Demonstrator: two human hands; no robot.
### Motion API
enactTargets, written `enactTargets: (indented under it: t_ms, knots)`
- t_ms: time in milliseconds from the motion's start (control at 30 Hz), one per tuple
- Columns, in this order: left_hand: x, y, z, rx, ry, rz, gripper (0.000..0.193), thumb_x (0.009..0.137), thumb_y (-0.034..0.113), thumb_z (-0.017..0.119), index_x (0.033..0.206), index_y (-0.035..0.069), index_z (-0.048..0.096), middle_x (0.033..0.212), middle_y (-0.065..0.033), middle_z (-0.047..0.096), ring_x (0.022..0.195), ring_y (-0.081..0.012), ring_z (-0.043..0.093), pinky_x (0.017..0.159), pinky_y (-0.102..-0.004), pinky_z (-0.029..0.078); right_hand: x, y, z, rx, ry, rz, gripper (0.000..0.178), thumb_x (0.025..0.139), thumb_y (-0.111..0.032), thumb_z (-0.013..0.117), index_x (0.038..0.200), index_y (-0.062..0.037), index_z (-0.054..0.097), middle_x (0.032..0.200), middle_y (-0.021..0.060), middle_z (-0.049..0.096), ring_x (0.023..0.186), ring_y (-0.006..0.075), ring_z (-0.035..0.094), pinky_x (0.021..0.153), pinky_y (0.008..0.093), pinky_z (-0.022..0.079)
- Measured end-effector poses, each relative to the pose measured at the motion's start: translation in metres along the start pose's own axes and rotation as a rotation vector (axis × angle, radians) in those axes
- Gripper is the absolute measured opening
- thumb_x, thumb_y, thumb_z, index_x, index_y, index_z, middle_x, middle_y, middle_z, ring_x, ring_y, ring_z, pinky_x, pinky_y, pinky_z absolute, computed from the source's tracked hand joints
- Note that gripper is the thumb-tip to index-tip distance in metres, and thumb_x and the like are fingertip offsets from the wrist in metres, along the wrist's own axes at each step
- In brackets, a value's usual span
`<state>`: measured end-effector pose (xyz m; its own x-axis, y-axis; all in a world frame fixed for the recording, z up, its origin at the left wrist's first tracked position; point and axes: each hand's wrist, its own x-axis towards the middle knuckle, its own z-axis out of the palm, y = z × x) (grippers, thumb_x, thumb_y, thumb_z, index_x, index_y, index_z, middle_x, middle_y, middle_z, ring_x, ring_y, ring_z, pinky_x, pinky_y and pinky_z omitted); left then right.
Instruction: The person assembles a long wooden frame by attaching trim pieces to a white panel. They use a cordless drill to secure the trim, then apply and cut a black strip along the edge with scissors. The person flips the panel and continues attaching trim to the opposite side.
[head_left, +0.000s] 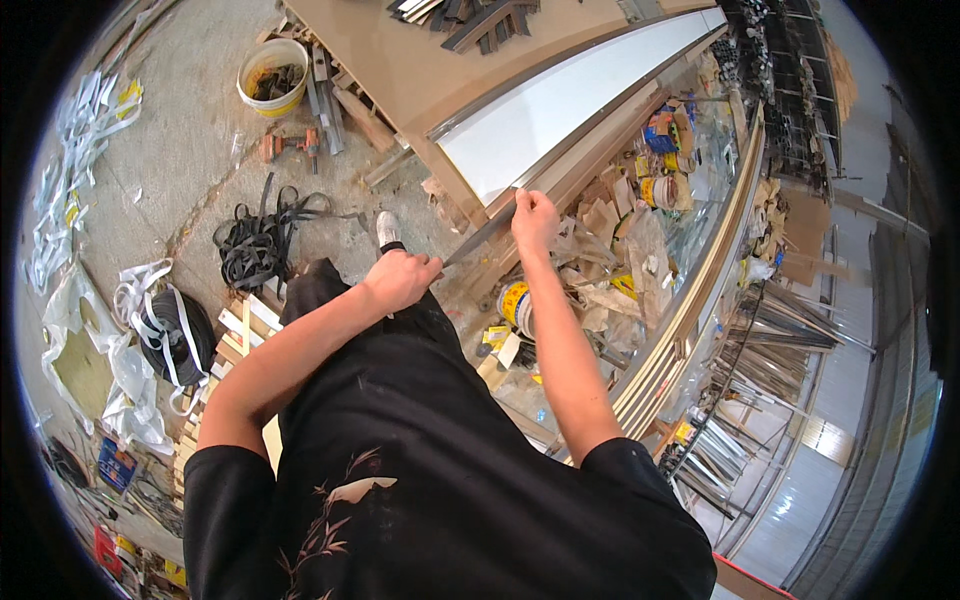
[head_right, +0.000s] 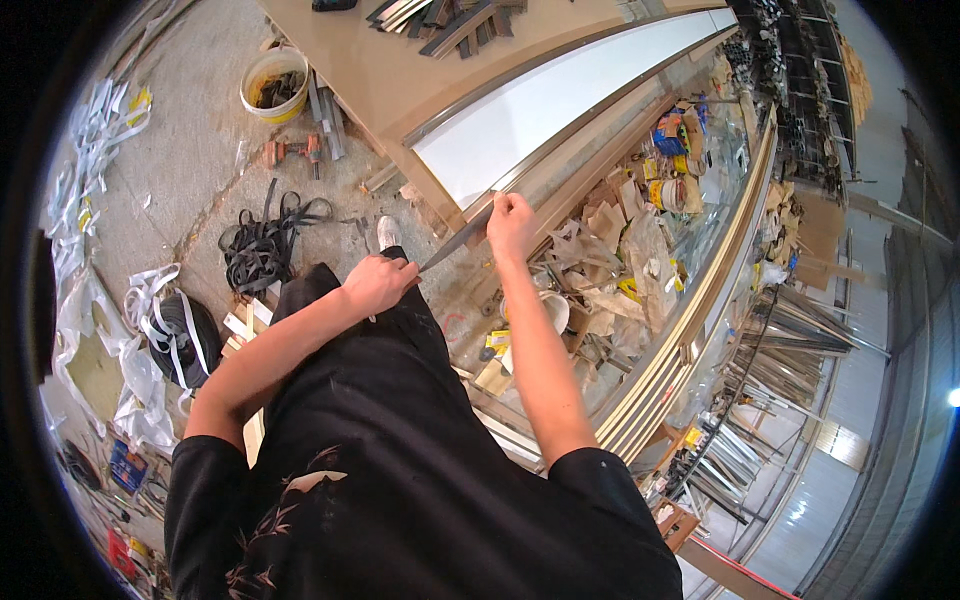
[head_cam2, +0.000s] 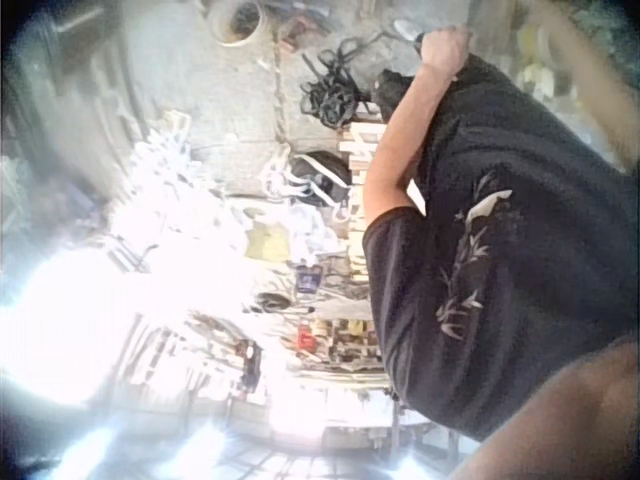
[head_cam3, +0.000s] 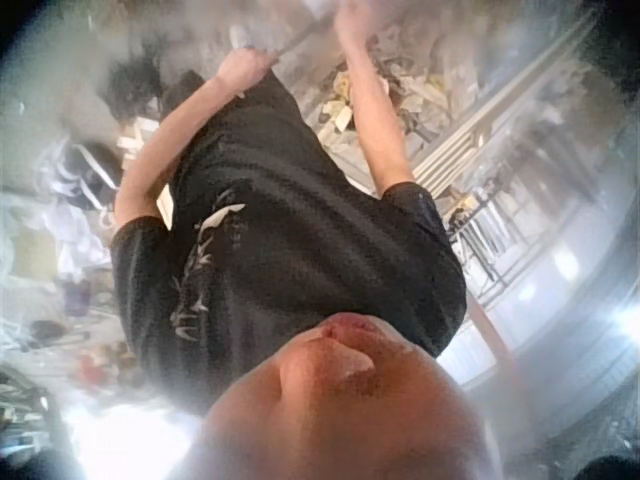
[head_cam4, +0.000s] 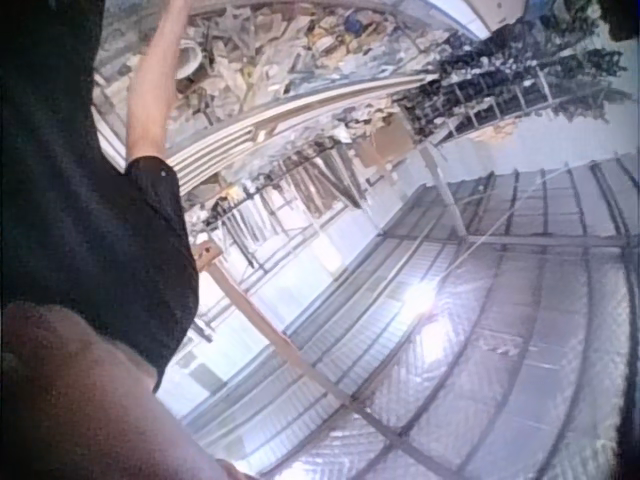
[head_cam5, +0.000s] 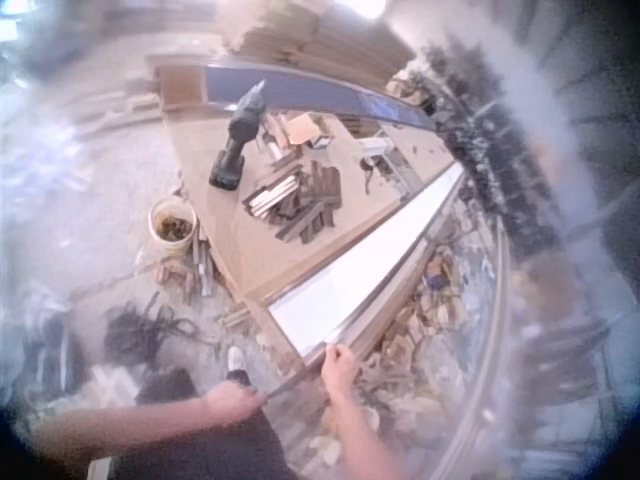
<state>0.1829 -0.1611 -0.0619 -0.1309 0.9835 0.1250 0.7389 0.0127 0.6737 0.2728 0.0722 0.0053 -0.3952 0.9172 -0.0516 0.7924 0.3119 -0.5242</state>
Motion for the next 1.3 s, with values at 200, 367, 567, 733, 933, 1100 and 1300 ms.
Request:
enactTargets:
  t_ms: [200, 367, 567, 733, 933, 1100, 1300]
  knots:
    - [0.027, 0.007, -0.012, 0.001, -0.019, -0.066, 0.028, 0.096, 0.031, 0.059, 0.085, 0.005, 0.059, 0.075, -0.0121, 0.066, 0.067, -0.0337, 0.067, 0.058, -0.0447, 0.054, 0.026, 0.008, 0.009, -0.07, 0.098, 0.037, 0.032, 0.094, -0.029, 0.062, 0.081, -0.0003, 0.061, 0.073, 0.0192, 0.064, 0.07, 0.0382, 0.061, 0.064, 0.0456, 0.046]
    - [0.041, 0.007, -0.012, 0.04, 0.006, -0.097, 0.029, 0.096, 0.032, 0.059, 0.084, 0.005, 0.06, 0.065, -0.0133, 0.065, 0.062, -0.0351, 0.067, 0.056, -0.0459, 0.053, 0.056, 0.011, 0.006, -0.084, 0.111, 0.05, 0.035, 0.094, -0.03, 0.063, 0.075, -0.0002, 0.061, 0.066, 0.0162, 0.058, 0.064, 0.0327, 0.056, 0.062, 0.0461, 0.044]
    - [0.048, 0.014, -0.014, 0.041, -0.001, -0.122, 0.028, 0.097, 0.029, 0.054, 0.086, 0.004, 0.06, 0.065, -0.0167, 0.065, 0.061, -0.038, 0.067, 0.056, -0.0493, 0.053, 0.079, 0.026, 0.01, -0.157, 0.153, -0.093, 0.034, 0.094, -0.029, 0.062, 0.076, -0.0003, 0.061, 0.07, 0.019, 0.062, 0.068, 0.0373, 0.06, 0.063, 0.0481, 0.046]
    - [0.059, 0.009, -0.008, 0.053, 0.01, -0.145, 0.024, 0.095, 0.024, 0.052, 0.086, 0.003, 0.059, 0.065, -0.0158, 0.066, 0.06, -0.0378, 0.067, 0.055, -0.0496, 0.053, 0.103, 0.034, 0.012, -0.23, 0.187, -0.182, 0.032, 0.094, -0.025, 0.061, 0.074, -0.0004, 0.061, 0.072, 0.0208, 0.064, 0.073, 0.0402, 0.062, 0.067, 0.052, 0.047]
    - [0.067, 0.009, -0.011, 0.08, 0.041, -0.181, 0.024, 0.096, 0.025, 0.053, 0.085, 0.004, 0.059, 0.065, -0.0162, 0.066, 0.06, -0.0371, 0.068, 0.056, -0.0492, 0.053, 0.119, 0.03, 0.009, -0.262, 0.157, -0.177, 0.029, 0.095, -0.025, 0.059, 0.081, -0.0004, 0.063, 0.079, 0.0211, 0.067, 0.081, 0.0417, 0.063, 0.071, 0.0531, 0.049]
    - [0.073, 0.015, -0.013, 0.091, 0.064, -0.195, 0.027, 0.095, 0.028, 0.055, 0.084, 0.004, 0.06, 0.065, -0.0156, 0.066, 0.061, -0.0365, 0.068, 0.056, -0.0484, 0.054, 0.151, 0.031, 0.0, -0.266, 0.148, -0.165, 0.028, 0.094, -0.023, 0.059, 0.079, 0.0001, 0.063, 0.08, 0.0232, 0.067, 0.082, 0.0428, 0.063, 0.071, 0.0533, 0.049]
    - [0.076, 0.018, -0.017, 0.112, 0.076, -0.211, 0.026, 0.094, 0.029, 0.06, 0.083, 0.004, 0.06, 0.067, -0.0157, 0.066, 0.061, -0.0365, 0.068, 0.055, -0.0471, 0.054, 0.164, 0.03, -0.003, -0.189, 0.148, -0.182, 0.035, 0.096, -0.028, 0.057, 0.076, 0.0008, 0.061, 0.076, 0.0211, 0.065, 0.077, 0.043, 0.063, 0.069, 0.051, 0.047]
